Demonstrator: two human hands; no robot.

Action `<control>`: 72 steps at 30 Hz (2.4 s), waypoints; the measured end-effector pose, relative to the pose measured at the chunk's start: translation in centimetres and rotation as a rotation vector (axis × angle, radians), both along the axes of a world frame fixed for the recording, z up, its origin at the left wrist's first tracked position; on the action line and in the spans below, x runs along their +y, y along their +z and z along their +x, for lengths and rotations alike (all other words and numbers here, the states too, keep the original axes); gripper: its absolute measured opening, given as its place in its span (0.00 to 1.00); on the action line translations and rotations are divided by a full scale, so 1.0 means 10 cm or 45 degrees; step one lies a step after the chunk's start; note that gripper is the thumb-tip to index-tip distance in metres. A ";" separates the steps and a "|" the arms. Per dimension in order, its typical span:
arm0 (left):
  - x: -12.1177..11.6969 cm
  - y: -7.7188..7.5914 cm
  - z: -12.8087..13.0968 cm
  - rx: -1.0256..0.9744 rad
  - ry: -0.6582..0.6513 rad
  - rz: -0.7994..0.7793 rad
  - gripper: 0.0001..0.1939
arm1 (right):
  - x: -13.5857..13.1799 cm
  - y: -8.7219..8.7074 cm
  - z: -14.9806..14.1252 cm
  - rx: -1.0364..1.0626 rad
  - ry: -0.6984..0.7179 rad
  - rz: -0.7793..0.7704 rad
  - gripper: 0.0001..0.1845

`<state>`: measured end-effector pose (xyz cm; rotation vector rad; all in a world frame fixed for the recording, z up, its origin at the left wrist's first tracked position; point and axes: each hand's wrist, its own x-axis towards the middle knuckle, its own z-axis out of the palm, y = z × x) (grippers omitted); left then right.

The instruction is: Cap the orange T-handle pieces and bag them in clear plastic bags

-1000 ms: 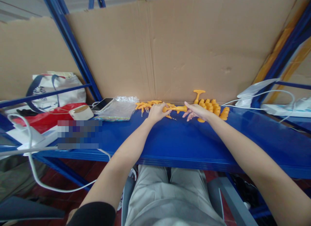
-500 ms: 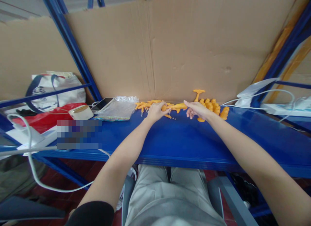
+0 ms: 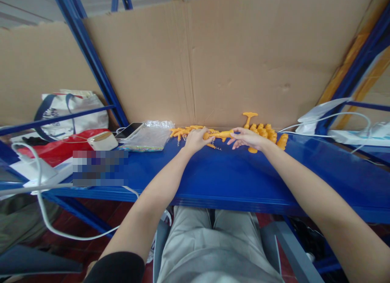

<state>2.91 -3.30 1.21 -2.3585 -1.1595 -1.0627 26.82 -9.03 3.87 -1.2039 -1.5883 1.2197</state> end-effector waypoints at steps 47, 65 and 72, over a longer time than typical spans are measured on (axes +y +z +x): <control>0.02 0.00 0.00 -0.017 -0.001 0.013 0.15 | 0.08 -0.05 0.01 -0.041 -0.030 0.175 0.15; -0.03 0.02 0.02 -0.019 -0.035 -0.010 0.15 | 0.06 -0.09 -0.14 -0.034 -0.229 0.068 0.25; -0.01 0.02 0.01 -0.004 -0.036 0.000 0.15 | 0.06 -0.08 -0.15 -0.028 -0.231 0.052 0.27</control>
